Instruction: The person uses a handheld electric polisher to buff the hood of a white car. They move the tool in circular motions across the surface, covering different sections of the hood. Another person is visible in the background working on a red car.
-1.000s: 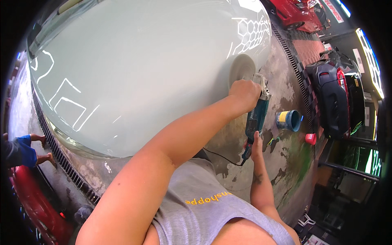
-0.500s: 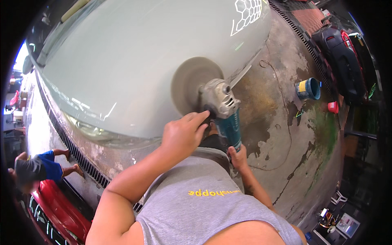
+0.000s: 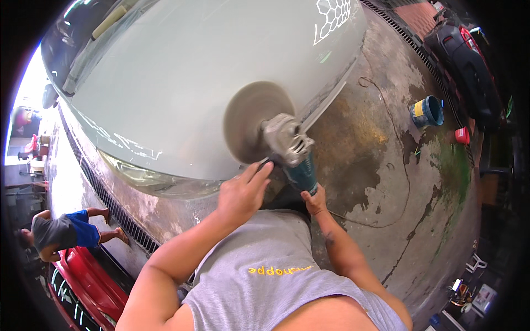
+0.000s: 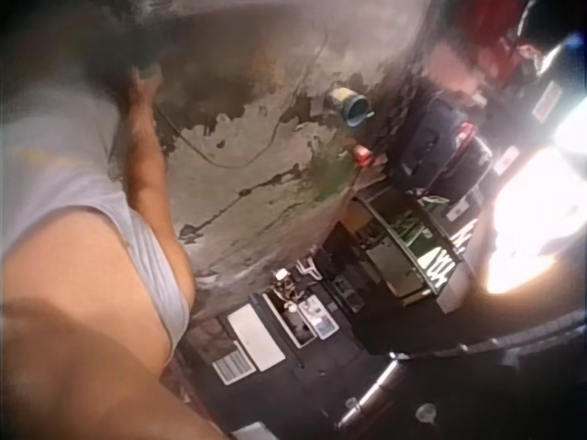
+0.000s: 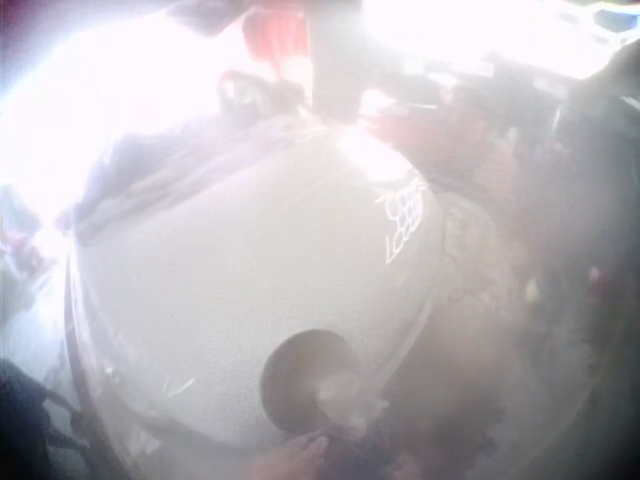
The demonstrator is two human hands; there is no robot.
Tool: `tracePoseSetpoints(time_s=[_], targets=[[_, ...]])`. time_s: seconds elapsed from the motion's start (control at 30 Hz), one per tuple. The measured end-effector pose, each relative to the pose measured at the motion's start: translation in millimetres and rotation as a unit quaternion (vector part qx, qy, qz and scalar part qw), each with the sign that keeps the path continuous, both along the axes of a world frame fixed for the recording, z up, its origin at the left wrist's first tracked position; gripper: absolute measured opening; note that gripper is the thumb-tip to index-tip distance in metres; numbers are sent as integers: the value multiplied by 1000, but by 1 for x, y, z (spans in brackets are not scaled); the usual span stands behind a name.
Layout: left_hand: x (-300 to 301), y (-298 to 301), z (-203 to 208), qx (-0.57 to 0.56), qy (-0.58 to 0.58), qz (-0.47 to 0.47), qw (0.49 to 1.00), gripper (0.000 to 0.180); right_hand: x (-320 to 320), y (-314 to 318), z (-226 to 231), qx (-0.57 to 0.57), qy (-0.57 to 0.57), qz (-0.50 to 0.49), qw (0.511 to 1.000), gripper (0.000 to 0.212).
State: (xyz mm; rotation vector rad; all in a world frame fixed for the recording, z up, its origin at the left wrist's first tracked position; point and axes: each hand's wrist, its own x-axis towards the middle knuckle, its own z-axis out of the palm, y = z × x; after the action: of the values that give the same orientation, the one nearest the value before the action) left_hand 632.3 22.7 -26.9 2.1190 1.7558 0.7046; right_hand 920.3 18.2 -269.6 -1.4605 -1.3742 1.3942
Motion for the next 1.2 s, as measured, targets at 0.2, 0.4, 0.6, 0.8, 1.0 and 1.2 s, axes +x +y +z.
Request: tracePoseSetpoints(time_s=[0.2,0.4,0.6,0.8,1.0,1.2], targets=[[104,174,-1,-54,50,-89,993,35,83,99,-23,-62,92,-102,989,83],[206,345,22,-67,44,-111,991,17,180,233,16,-143,65,-97,983,93],[222,404,23,-56,26,-102,993,17,191,286,64,-168,59,-109,978,89],[179,307,28,-108,57,-122,985,22,165,192,16,-137,78,-83,984,82],[73,139,4,-70,21,-78,994,37,73,60,13,-67,35,-57,996,82],[-27,-3,1,-51,27,-93,994,40,-33,-82,-3,-71,36,-79,994,86]])
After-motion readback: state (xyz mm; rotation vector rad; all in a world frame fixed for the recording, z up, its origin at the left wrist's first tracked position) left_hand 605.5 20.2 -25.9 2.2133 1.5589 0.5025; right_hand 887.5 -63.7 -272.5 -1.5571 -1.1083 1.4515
